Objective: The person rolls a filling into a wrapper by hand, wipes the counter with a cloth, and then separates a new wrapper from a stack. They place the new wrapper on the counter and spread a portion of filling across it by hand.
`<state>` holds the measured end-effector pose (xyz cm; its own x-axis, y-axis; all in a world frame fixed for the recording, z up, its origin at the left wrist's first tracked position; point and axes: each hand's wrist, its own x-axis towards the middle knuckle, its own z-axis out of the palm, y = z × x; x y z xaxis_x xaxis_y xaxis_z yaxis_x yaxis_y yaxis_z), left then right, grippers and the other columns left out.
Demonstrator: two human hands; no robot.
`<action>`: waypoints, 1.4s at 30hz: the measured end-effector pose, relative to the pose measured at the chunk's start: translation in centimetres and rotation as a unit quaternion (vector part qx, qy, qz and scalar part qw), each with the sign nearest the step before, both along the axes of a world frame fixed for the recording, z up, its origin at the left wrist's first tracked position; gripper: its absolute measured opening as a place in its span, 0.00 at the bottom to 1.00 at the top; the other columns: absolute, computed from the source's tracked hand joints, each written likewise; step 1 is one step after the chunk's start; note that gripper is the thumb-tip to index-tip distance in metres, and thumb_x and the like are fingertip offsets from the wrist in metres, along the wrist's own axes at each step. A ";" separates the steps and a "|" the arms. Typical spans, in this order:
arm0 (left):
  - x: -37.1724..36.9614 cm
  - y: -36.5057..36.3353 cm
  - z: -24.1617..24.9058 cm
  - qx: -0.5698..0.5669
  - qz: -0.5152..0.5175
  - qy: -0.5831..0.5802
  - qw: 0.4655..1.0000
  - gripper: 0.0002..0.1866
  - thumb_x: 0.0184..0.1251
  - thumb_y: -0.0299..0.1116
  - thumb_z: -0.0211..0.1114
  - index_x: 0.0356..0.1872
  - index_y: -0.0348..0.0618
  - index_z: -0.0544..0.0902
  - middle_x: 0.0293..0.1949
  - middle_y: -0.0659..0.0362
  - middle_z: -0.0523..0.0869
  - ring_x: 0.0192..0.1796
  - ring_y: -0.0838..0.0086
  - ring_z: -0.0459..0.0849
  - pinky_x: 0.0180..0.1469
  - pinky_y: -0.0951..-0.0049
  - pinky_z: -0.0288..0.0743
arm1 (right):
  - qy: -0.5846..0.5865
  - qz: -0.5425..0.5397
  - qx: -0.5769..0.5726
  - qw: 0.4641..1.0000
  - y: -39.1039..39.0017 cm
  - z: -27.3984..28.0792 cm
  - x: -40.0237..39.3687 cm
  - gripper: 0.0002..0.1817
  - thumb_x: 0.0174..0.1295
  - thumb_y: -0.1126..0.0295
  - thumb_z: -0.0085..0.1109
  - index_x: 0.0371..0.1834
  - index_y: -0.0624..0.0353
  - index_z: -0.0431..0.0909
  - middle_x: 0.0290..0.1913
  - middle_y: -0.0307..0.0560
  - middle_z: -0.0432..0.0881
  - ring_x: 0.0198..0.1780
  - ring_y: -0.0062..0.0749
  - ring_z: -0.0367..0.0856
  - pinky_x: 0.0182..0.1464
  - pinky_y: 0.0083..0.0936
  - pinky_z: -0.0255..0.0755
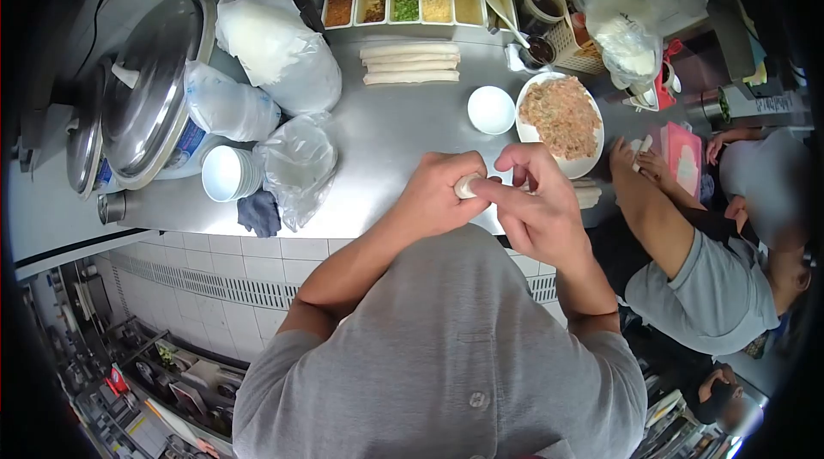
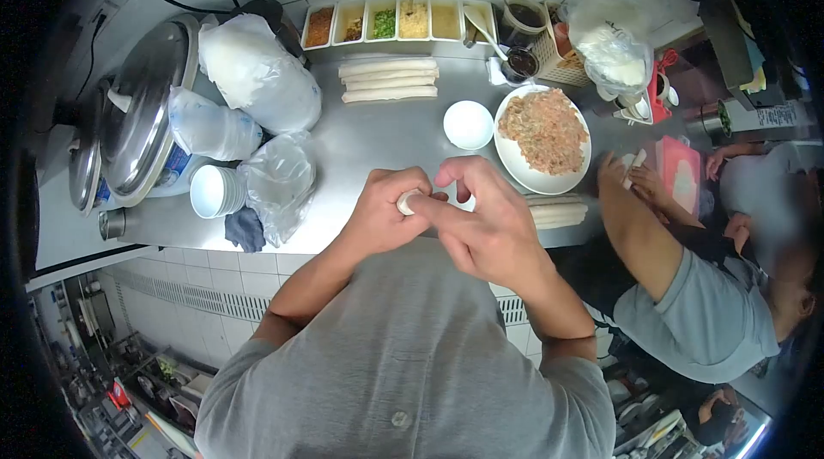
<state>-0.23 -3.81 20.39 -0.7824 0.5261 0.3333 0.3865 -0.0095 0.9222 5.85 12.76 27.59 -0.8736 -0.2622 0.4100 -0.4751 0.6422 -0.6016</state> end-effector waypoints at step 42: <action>0.0 -0.2 -0.7 -0.003 -0.009 0.073 0.997 0.13 0.49 0.24 0.74 0.23 0.41 0.74 0.20 0.54 0.81 0.23 0.59 0.82 0.25 0.64 0.73 | -0.032 0.020 0.104 0.994 -0.5 0.8 -0.2 0.17 0.46 0.79 0.64 0.41 0.53 0.88 0.53 0.48 0.76 0.46 0.41 0.78 0.44 0.33 0.75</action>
<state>-0.28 -4.03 19.69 -0.7155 0.5419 0.4409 0.5172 -0.0134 0.8558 5.61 12.29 28.40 -0.8836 -0.3703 0.2867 -0.4673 0.7368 -0.4886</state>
